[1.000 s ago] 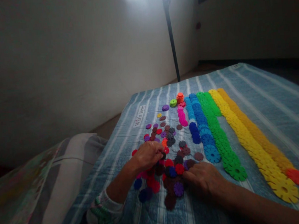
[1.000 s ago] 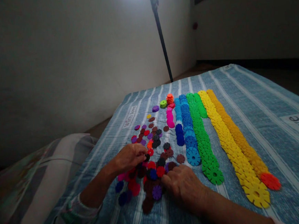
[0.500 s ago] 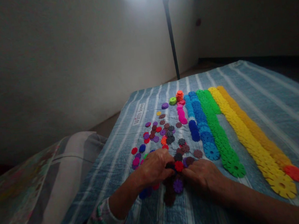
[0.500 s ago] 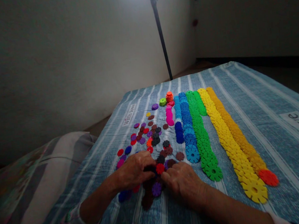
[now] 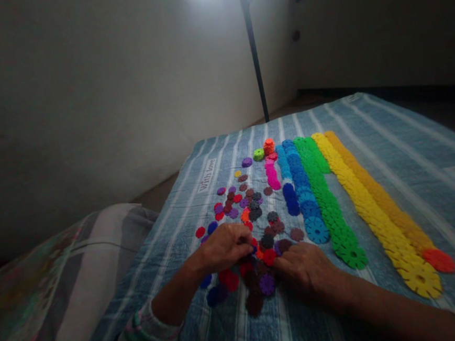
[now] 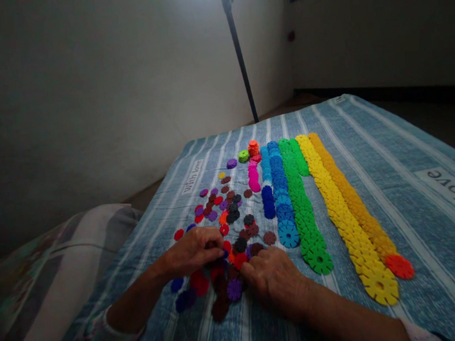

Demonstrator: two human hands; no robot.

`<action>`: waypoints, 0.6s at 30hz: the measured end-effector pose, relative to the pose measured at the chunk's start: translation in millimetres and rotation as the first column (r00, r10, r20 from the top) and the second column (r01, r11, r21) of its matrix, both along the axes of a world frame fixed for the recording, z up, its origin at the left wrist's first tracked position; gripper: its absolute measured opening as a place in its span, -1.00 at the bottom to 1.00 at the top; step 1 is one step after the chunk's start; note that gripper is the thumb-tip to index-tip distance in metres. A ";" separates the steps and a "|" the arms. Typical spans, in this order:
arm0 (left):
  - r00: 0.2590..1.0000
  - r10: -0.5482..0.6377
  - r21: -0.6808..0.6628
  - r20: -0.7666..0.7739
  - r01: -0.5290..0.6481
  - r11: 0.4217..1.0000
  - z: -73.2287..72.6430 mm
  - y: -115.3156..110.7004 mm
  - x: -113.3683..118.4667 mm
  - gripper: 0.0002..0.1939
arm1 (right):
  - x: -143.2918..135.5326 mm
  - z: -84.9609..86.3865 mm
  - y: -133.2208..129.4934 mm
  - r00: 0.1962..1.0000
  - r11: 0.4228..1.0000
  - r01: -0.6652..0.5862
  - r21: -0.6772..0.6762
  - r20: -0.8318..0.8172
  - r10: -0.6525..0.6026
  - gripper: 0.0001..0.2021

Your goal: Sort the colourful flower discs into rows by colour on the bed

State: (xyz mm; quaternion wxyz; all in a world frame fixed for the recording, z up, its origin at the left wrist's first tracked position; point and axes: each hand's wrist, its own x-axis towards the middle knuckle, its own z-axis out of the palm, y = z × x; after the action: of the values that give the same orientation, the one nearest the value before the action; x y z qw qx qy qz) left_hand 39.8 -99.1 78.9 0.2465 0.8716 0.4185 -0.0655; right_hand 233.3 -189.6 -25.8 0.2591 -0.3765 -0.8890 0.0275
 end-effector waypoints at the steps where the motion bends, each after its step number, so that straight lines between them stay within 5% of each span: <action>1: 1.000 0.014 0.002 0.019 -0.014 1.000 1.8 2.8 0.9 -0.91 | -0.2 -0.5 0.1 1.000 1.000 0.006 -0.003 -0.001 -0.006 -0.91; 6: 0.995 -0.005 0.052 0.102 -0.001 0.999 0.6 16.8 27.6 -0.89 | -0.6 -1.8 1.2 0.999 1.000 0.003 -0.002 -0.036 -0.003 -0.92; 13: 0.990 -0.075 0.139 0.123 0.057 0.989 -18.8 28.5 89.0 -0.88 | 0.2 -1.2 2.1 0.999 1.000 -0.015 0.025 -0.035 0.015 -0.86; 18: 0.988 -0.099 0.249 0.117 0.068 0.966 -29.6 34.9 106.5 -0.87 | -0.5 -4.1 3.8 0.999 1.000 -0.014 0.007 -0.036 0.014 -0.90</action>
State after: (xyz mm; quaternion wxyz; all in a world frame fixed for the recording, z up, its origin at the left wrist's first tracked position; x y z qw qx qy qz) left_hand 146.3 -64.2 49.4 0.1608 0.9146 0.3695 0.0323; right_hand 232.8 -185.9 -29.9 0.2760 -0.3689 -0.8869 0.0329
